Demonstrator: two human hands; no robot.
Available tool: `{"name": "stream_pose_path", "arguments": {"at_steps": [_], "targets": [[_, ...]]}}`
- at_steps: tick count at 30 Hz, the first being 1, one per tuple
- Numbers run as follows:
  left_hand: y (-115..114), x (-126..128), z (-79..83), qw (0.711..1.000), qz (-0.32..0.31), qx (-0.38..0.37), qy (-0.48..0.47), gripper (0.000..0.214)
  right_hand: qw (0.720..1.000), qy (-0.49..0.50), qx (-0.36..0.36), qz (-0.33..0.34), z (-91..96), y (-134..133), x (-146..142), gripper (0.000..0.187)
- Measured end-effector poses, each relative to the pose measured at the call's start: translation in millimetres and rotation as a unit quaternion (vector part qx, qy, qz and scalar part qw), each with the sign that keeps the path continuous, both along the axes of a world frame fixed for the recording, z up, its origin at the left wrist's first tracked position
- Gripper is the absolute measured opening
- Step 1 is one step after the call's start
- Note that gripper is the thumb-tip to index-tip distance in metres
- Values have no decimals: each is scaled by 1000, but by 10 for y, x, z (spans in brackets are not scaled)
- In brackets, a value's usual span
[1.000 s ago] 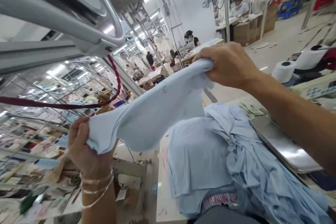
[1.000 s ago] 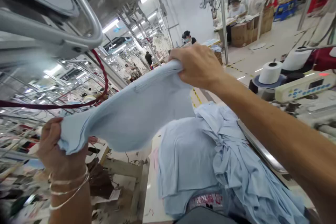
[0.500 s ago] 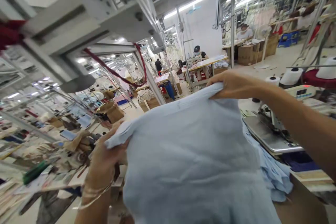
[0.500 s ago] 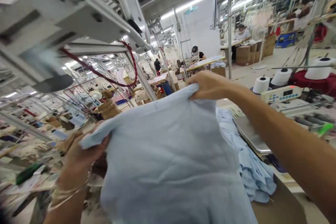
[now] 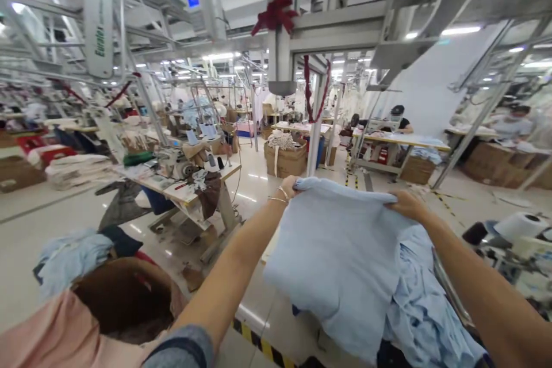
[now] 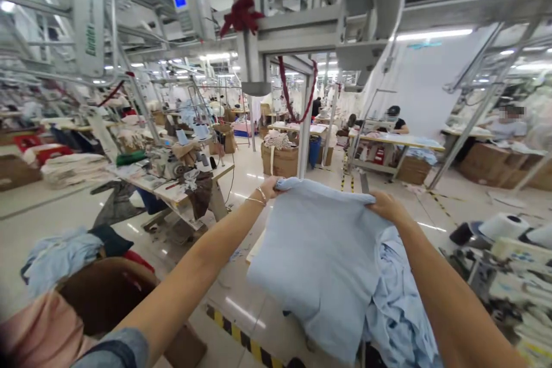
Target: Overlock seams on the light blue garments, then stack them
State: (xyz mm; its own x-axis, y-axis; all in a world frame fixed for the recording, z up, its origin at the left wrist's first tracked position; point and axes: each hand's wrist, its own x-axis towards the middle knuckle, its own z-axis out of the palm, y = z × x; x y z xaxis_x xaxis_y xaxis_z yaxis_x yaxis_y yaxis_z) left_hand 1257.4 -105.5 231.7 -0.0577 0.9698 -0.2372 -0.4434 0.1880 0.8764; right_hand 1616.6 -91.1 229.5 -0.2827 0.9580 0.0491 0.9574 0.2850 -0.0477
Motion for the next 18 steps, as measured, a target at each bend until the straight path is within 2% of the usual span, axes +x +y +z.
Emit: {"name": "stream_pose_path", "arguments": {"at_steps": [3,7,11,14,16,18], "targets": [[228,-58,-39,999,8,-32,12,31,1000,7,-21,9,30,254,50,24],[381,-140,-88,999,-23,-43,23,31,992,51,-98,53,71,470,121,21],[513,-204,-165,996,-49,-56,42,30,974,139,-156,83,85,606,202,13],[718,-233,-222,996,-46,-49,55,29,955,220,-178,88,69,787,247,16],[869,-230,-305,997,-31,-34,62,29,941,280,-175,68,-48,923,234,24],[964,-193,-479,997,-3,-18,70,32,926,341,-158,19,-331,1002,160,34]]}}
